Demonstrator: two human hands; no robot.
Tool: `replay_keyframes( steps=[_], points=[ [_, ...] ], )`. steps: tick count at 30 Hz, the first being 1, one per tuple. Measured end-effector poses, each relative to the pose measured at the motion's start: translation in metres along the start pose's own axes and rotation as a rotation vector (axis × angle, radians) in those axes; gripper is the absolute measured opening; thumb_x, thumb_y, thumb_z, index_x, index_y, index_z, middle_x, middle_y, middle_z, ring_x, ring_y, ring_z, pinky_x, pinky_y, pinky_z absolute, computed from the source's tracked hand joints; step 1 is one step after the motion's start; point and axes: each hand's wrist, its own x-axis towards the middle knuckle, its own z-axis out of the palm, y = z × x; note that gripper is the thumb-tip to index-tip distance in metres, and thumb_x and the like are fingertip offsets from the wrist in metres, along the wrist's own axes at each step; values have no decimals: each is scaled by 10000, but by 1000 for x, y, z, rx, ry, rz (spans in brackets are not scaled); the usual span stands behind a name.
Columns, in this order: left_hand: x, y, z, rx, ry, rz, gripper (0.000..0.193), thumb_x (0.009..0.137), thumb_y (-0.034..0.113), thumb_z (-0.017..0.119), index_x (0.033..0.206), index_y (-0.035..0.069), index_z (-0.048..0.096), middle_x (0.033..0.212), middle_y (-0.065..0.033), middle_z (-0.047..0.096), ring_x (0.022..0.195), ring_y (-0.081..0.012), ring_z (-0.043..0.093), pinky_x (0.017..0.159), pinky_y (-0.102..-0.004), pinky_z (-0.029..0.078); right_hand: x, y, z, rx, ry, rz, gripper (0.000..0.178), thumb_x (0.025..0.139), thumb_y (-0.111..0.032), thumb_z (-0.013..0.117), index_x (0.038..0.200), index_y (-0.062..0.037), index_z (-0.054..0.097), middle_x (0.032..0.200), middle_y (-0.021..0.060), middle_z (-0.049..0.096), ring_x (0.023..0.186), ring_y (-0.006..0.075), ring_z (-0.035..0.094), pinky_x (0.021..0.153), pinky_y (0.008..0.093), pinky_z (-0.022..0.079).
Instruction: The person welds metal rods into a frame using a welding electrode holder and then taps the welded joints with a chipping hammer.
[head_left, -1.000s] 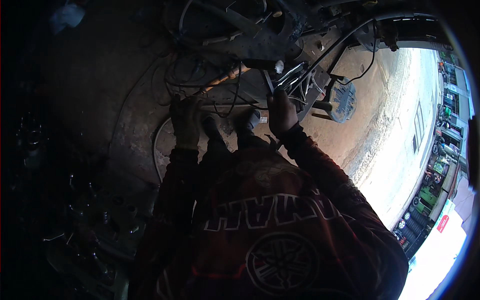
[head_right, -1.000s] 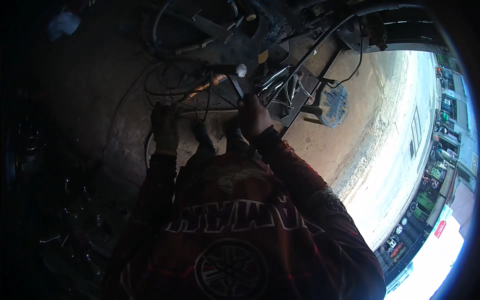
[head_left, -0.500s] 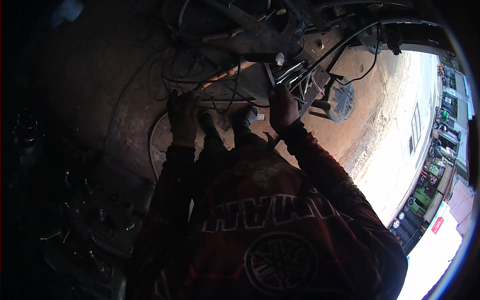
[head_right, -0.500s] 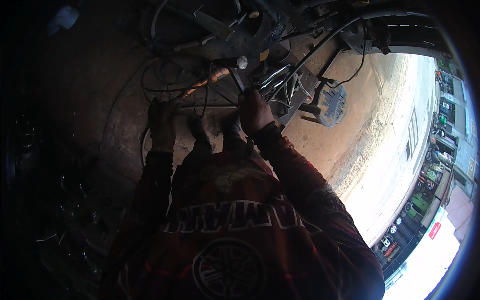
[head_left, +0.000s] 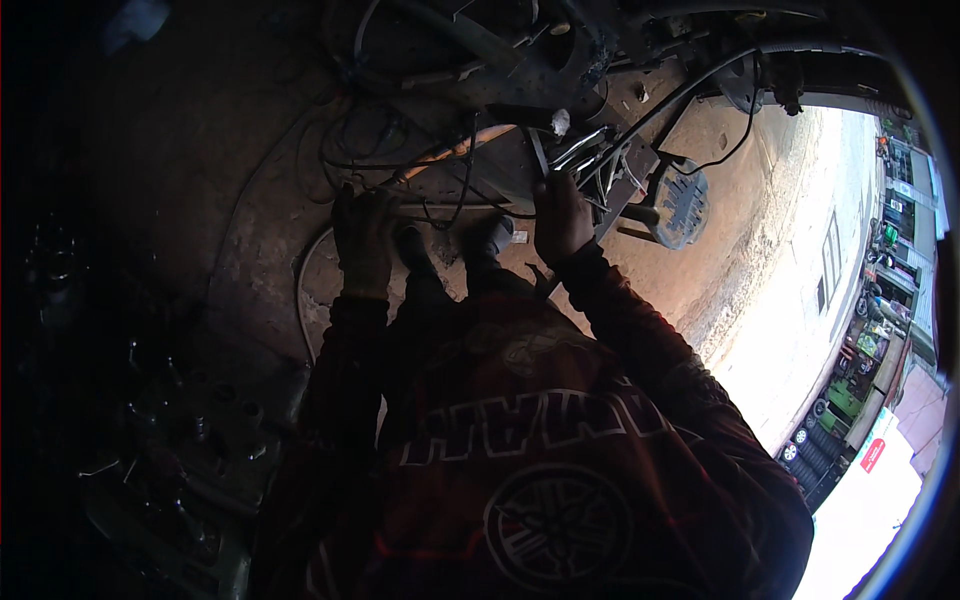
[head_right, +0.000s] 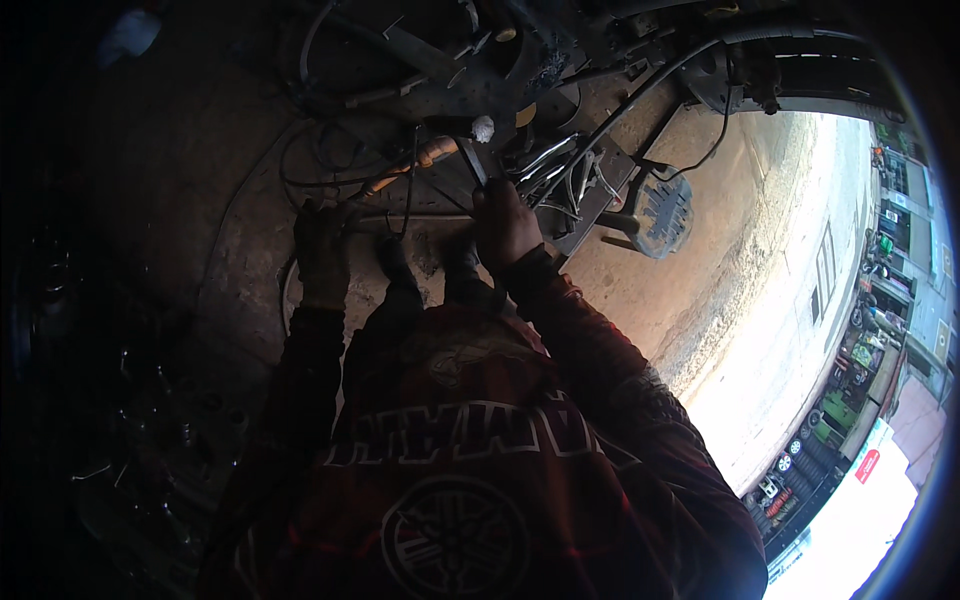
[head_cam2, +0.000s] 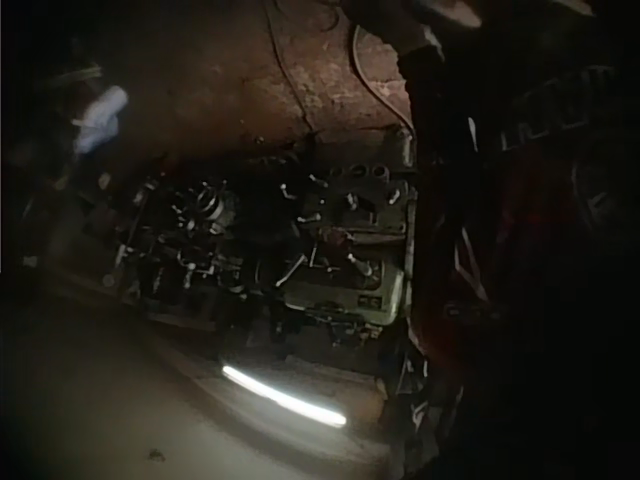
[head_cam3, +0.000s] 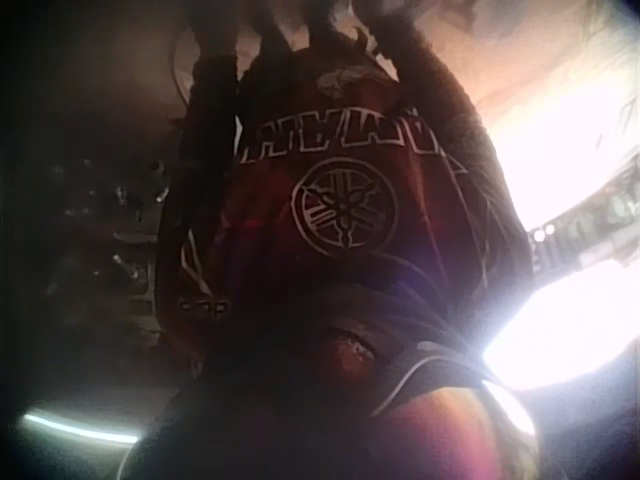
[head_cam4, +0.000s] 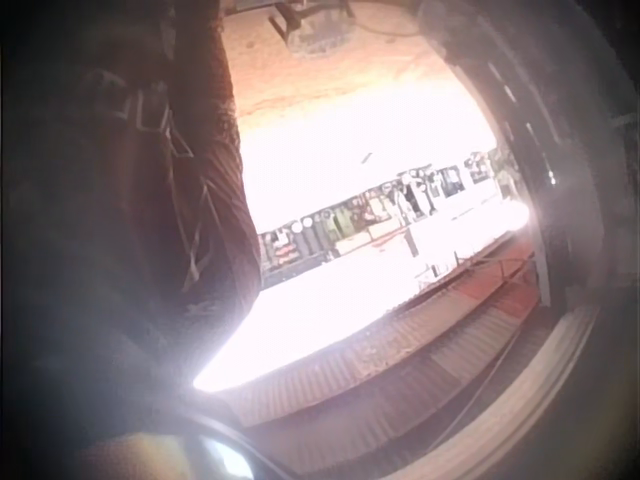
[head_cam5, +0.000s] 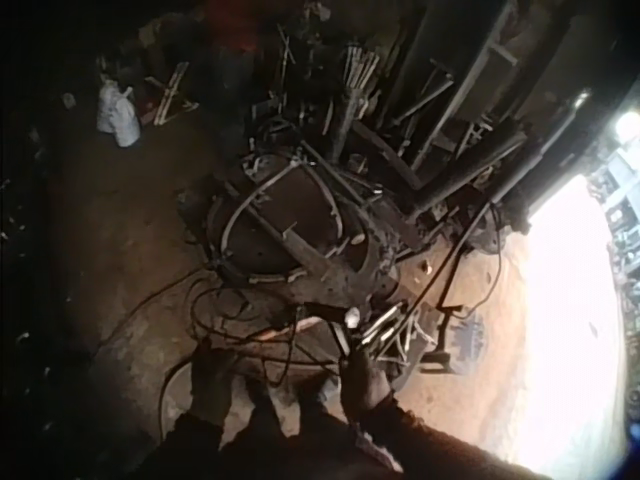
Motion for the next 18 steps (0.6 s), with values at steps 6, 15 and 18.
replay_keyframes(
  steps=[6,15,18],
  points=[
    [-1,-1,-3,47,-20,24,458,775,43,701,1211,132,593,1386,-190,380,1281,-361,396,1038,-433,394,5,-3,1,-17,6,14,182,937,-187,527,1035,-36,502,861,237,605,798,466,589,642,509,464],
    [1,7,1,-171,60,-62,347,835,4,647,1168,102,642,1232,-141,500,1230,-324,436,1003,-401,437,4,-14,-8,95,50,-19,117,942,-132,512,939,-17,497,744,207,559,712,434,572,580,465,428],
    [3,2,3,-209,51,-44,412,820,35,676,1213,115,580,1324,-191,441,1238,-349,439,1013,-437,406,-15,-14,-15,17,29,-28,160,928,-115,535,1044,-15,490,800,224,578,723,452,582,583,477,444]
  ],
)
